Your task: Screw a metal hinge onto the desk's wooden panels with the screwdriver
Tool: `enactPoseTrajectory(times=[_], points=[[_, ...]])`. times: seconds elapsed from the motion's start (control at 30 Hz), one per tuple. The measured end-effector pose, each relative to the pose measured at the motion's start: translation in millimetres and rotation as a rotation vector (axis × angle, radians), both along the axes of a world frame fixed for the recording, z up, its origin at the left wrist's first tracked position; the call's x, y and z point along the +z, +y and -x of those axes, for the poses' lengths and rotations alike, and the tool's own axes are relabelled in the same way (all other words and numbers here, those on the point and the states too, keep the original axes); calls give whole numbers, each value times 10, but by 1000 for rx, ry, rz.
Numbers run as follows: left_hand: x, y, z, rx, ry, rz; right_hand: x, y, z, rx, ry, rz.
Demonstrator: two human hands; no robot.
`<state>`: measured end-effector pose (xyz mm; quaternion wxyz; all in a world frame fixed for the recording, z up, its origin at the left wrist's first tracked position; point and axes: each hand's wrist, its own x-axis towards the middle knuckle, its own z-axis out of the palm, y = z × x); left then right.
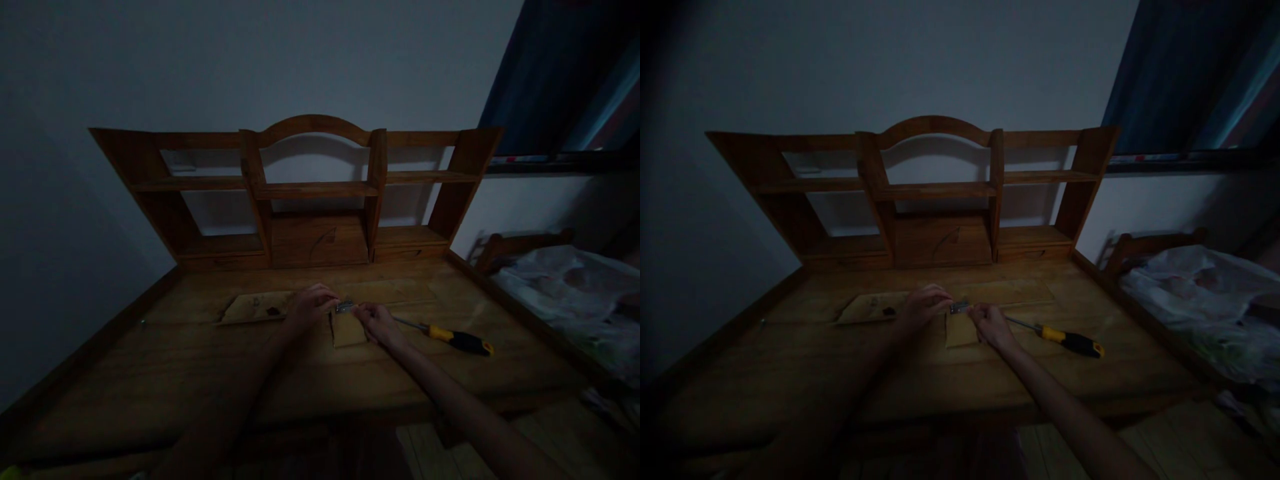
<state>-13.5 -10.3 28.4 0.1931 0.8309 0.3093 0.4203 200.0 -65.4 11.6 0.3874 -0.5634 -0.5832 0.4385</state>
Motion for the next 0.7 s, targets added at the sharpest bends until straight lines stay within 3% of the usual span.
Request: enactPoseTrajectory(times=[0.17, 0.7], points=[[-5, -9, -31, -52, 38, -9, -30, 20, -11, 12, 34, 13], [27, -38, 46, -51, 78, -52, -24, 29, -2, 9, 77, 33]])
